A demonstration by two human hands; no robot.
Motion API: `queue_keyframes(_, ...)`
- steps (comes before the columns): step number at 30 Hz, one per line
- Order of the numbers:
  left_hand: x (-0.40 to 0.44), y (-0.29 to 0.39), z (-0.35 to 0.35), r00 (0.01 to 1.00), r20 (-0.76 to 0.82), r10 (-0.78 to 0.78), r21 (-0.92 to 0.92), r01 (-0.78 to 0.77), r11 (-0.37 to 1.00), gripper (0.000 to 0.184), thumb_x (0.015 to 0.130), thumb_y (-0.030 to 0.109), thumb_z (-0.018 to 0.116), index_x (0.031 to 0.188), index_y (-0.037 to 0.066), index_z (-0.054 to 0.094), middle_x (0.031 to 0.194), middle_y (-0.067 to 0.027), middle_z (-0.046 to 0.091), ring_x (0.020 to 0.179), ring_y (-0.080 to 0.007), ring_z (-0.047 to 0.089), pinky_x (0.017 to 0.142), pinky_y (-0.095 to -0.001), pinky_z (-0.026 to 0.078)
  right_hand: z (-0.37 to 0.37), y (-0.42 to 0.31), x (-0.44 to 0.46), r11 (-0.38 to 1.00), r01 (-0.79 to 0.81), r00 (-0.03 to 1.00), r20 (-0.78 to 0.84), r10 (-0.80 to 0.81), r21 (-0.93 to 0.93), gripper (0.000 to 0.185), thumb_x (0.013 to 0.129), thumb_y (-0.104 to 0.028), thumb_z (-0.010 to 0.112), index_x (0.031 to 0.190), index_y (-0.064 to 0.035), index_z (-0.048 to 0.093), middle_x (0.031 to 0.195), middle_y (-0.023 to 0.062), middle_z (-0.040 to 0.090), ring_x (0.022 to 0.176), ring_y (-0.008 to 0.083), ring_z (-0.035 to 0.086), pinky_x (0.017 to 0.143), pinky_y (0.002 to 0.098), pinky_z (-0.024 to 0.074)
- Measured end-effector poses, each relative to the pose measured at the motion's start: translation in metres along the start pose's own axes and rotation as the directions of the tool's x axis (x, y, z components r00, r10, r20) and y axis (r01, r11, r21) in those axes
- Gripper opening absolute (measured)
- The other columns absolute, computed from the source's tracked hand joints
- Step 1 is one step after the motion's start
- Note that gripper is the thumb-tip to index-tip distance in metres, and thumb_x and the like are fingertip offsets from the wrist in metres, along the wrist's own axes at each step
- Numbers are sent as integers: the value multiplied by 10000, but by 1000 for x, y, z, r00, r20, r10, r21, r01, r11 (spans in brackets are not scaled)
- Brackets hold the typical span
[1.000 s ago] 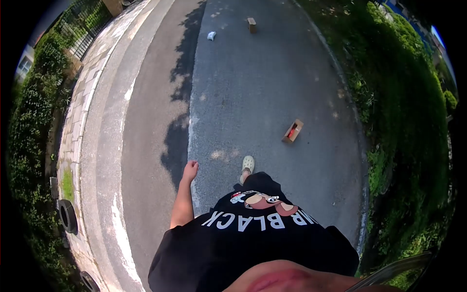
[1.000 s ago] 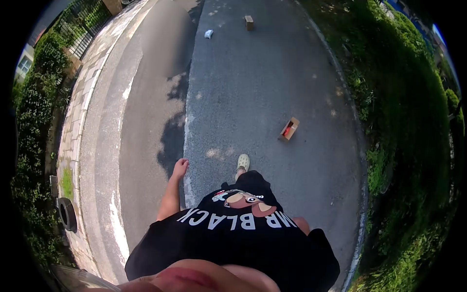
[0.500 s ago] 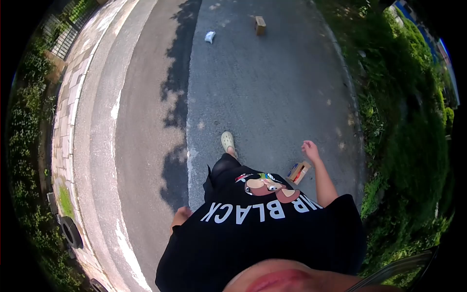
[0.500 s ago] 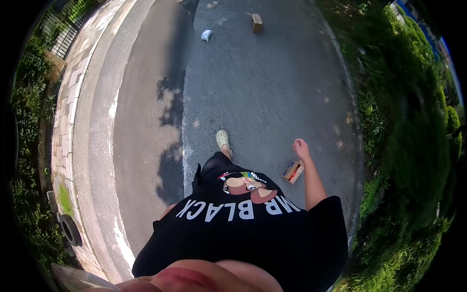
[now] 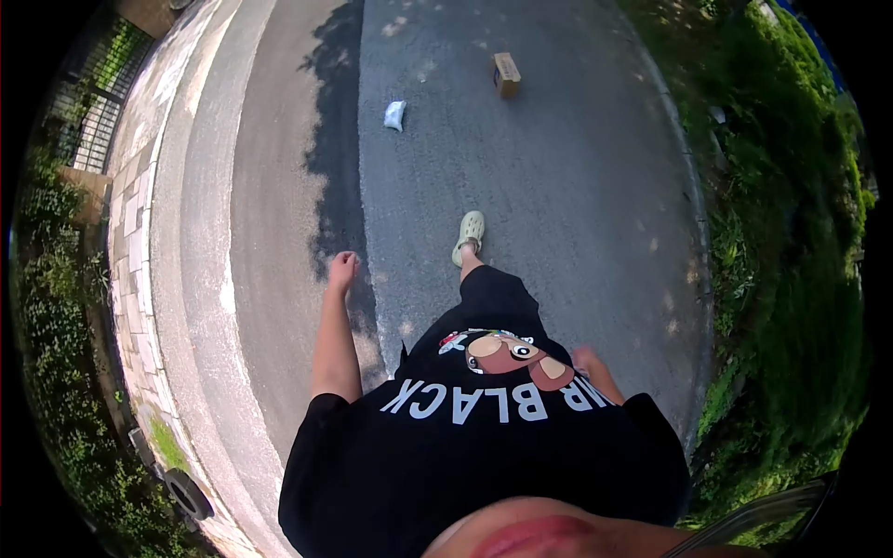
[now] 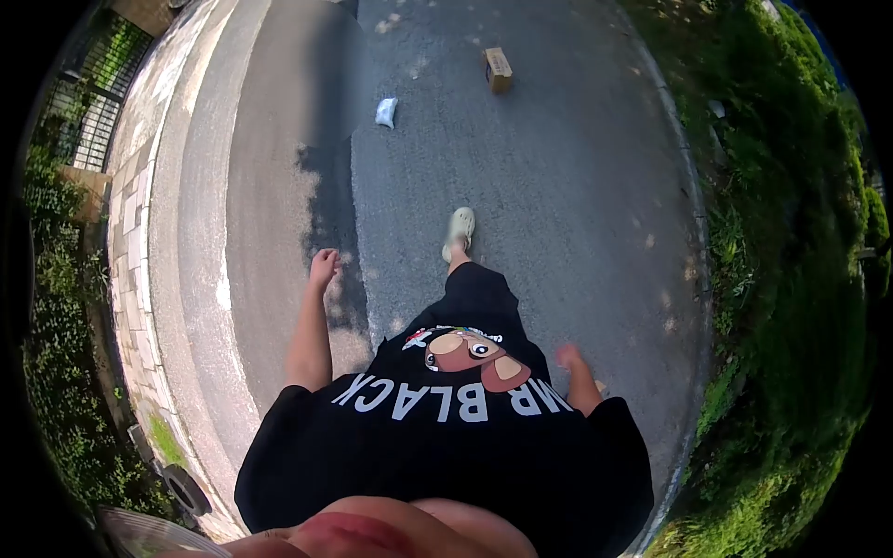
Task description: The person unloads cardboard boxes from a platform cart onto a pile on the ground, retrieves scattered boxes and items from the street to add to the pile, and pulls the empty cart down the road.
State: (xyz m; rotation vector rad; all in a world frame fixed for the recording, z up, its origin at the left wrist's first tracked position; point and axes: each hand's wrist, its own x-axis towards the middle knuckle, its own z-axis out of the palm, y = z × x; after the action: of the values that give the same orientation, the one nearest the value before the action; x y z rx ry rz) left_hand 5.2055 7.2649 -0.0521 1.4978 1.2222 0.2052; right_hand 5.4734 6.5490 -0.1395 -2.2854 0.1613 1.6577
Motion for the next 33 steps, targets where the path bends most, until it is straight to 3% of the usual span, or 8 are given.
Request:
queue_keyframes(4,163,-11,20,996,81,-21,250,0,968,240,931,213,610,1073,20,605,779,-45,616,626,-141,573,548,-286,478,-77,-140,44,984,-126,990,46,132,-125,263,898,-251,533,1038,-62,650,1008,132,671,833,287,654,690,449,527)
queue_keyframes(6,183,37,28,966,107,-236,373,181,910,364,877,235,635,1139,-18,612,1048,-180,692,1024,-297,651,894,-366,500,-113,-207,79,994,7,998,-62,-14,-111,254,910,-243,536,1032,-47,642,940,114,665,791,253,637,661,423,516)
queue_keyframes(8,208,74,27,964,107,-242,445,171,879,400,863,242,645,1167,-14,602,1080,-184,683,1050,-311,640,909,-370,497,-175,-289,124,938,304,885,-316,-342,-166,241,933,-226,542,1021,-18,627,805,78,654,708,185,604,604,369,493)
queue_keyframes(12,287,108,29,968,-19,-251,488,228,843,534,812,286,686,1245,-1,562,1182,-187,645,1127,-344,599,971,-395,476,-275,-526,113,837,535,747,-395,-534,-120,324,920,-272,591,1112,-14,632,967,138,685,910,241,649,819,365,505)
queue_keyframes(15,361,125,31,949,-5,-314,543,266,797,643,784,317,718,1306,7,507,1264,-210,587,1204,-357,543,1017,-406,446,-319,-660,131,745,664,664,-411,-625,-60,328,912,-257,611,1132,-14,616,915,121,677,849,219,638,794,347,506)
queue_keyframes(24,694,120,118,979,-20,-201,486,185,854,873,720,384,811,1380,-19,407,1283,-289,533,1249,-413,482,1020,-442,431,-364,-880,340,845,322,778,-389,-493,-426,584,846,-301,684,1307,0,488,1116,201,630,1056,340,607,922,420,478)
queue_keyframes(26,760,121,153,925,-90,-369,307,378,873,909,702,397,825,1379,-37,400,1280,-296,529,1248,-426,478,1029,-445,418,-366,-905,400,815,258,774,-393,-496,-519,661,831,-320,701,1343,11,448,1190,222,600,1125,368,576,966,441,459)
queue_keyframes(33,961,75,258,954,-97,-285,507,294,810,1185,608,407,881,1501,63,183,1441,-275,361,1324,-425,380,1089,-474,346,-398,-1074,613,848,109,796,-465,-387,-519,1051,721,-461,792,1478,-14,216,1445,231,363,1311,410,393,1070,473,367)
